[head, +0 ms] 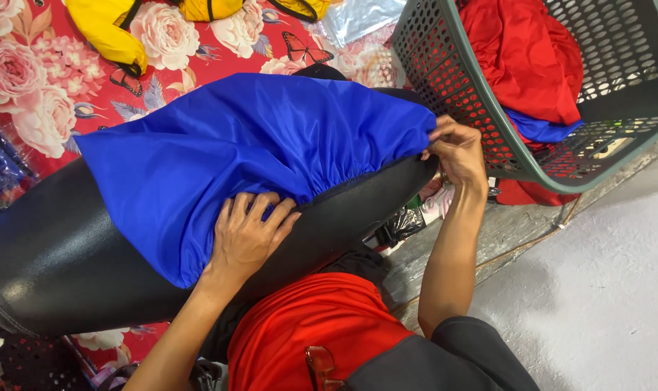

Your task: The person wipes a blue cloth with a sponge, stretches it over a black oval object, folds it, and places it inside a clear plastic sleeve.

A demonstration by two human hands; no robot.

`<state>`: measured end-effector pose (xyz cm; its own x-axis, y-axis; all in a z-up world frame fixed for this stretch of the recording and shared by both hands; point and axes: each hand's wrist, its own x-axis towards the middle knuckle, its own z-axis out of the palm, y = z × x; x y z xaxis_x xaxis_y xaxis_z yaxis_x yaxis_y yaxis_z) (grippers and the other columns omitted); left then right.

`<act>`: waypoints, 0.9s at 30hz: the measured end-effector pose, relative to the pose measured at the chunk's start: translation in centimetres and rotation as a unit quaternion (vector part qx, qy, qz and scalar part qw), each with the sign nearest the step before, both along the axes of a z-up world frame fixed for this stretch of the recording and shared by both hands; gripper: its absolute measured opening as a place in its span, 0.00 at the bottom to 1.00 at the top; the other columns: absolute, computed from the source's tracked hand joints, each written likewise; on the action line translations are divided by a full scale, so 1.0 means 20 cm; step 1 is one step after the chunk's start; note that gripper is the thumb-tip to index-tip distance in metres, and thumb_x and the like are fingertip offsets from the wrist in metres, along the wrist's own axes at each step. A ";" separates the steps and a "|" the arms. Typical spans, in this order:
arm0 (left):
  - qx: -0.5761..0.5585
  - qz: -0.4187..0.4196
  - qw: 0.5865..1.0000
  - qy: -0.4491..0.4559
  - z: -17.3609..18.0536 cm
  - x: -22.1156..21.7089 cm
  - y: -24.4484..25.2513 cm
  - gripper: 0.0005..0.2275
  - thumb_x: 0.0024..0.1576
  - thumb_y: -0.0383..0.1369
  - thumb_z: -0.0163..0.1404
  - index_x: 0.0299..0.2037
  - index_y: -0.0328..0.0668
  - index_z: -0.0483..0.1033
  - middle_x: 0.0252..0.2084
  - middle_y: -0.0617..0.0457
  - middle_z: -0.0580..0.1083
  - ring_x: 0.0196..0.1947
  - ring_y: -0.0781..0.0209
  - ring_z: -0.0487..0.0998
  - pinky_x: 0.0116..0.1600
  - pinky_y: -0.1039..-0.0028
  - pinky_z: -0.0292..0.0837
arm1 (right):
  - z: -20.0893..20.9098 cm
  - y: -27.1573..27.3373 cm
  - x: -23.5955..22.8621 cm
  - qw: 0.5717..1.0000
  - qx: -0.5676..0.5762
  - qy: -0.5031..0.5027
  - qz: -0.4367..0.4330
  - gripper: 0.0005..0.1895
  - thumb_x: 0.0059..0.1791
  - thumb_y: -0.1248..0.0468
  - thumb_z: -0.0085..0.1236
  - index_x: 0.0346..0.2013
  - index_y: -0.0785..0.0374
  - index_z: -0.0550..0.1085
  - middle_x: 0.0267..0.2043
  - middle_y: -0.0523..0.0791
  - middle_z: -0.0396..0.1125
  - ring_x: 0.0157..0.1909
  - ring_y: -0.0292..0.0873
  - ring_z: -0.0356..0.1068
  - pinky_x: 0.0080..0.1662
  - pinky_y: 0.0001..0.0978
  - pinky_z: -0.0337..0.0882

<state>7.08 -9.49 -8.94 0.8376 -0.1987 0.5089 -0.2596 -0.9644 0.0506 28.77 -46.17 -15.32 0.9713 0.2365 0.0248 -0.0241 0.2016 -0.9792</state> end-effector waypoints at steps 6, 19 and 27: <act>-0.001 -0.005 1.000 0.012 0.02 0.01 0.00 0.08 0.63 0.47 0.50 0.45 0.61 0.75 0.40 0.60 0.69 0.37 0.58 0.72 0.38 0.68 0.72 | 0.15 0.00 -0.04 0.988 -0.122 -0.051 0.079 0.12 0.39 0.81 0.69 0.35 0.73 0.80 0.42 0.53 0.70 0.38 0.38 0.71 0.40 0.25 0.74; -0.006 -0.005 1.000 0.013 0.00 0.00 0.00 0.08 0.63 0.47 0.51 0.45 0.61 0.77 0.40 0.59 0.70 0.36 0.58 0.72 0.39 0.68 0.73 | 0.54 0.28 -0.42 0.873 -0.371 -0.312 0.052 0.15 0.45 0.67 0.74 0.30 0.63 0.71 0.45 0.50 0.56 0.51 0.54 0.60 0.51 0.40 0.64; -0.007 -0.002 1.000 0.000 -0.02 0.01 0.00 0.09 0.62 0.47 0.52 0.45 0.60 0.77 0.40 0.58 0.70 0.36 0.57 0.73 0.39 0.67 0.74 | 0.60 0.51 -0.46 0.810 -0.458 -0.344 0.126 0.11 0.45 0.74 0.65 0.40 0.60 0.81 0.45 0.45 0.73 0.48 0.51 0.70 0.48 0.39 0.73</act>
